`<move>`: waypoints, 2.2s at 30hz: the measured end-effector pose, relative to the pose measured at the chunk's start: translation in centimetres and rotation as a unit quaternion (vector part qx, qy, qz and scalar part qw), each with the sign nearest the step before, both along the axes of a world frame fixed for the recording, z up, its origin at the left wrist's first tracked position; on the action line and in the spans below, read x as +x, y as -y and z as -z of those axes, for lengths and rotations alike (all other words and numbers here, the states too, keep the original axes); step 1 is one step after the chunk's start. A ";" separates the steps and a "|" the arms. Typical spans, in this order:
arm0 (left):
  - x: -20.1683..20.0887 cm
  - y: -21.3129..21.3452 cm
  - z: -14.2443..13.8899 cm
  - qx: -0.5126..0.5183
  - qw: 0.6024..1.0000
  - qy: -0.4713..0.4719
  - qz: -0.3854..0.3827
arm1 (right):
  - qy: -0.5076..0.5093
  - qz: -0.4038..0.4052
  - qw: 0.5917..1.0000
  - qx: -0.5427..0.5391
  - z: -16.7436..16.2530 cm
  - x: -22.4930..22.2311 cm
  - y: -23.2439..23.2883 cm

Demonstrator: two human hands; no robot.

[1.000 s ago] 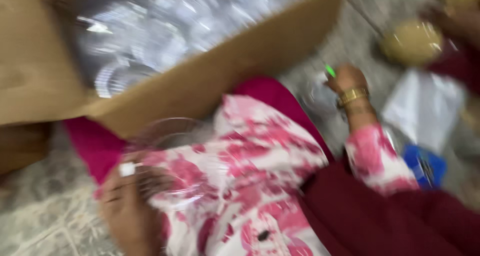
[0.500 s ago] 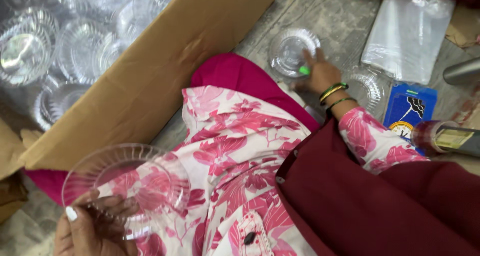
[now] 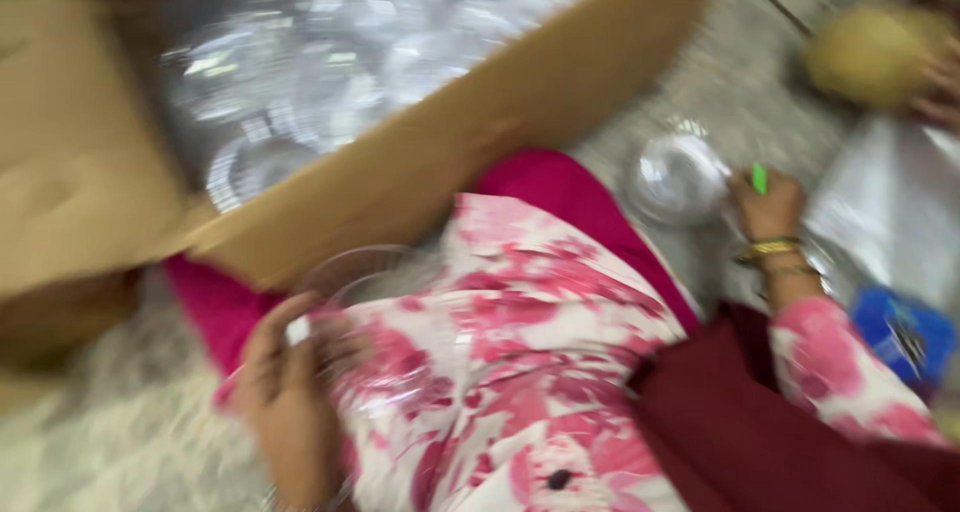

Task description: The person sits on the floor and repeatedly picks up clear plastic dishes from a cardboard box. They wipe the surface of each dish with a small green tool and place it on the floor. The process is repeated for multiple dishes.

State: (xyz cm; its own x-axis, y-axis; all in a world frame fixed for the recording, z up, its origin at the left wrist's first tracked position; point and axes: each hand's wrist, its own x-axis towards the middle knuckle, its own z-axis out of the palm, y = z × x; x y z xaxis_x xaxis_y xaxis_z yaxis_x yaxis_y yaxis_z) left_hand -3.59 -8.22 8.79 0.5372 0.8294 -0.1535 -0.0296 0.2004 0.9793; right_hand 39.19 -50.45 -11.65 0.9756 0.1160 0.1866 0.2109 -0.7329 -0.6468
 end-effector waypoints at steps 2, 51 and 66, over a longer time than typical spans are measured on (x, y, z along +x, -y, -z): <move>0.6 0.0 -1.0 -0.024 1.000 0.010 0.004 | -0.116 0.044 0.957 -0.263 -0.9 1.9 -0.6; 1.3 0.2 -3.6 -0.014 0.972 -0.136 0.193 | -0.268 -0.668 0.676 0.157 -21.0 -19.2 -28.3; 1.3 -1.7 -4.8 0.001 0.979 -0.105 0.174 | -0.295 -0.567 0.735 0.226 -22.9 -20.2 -28.7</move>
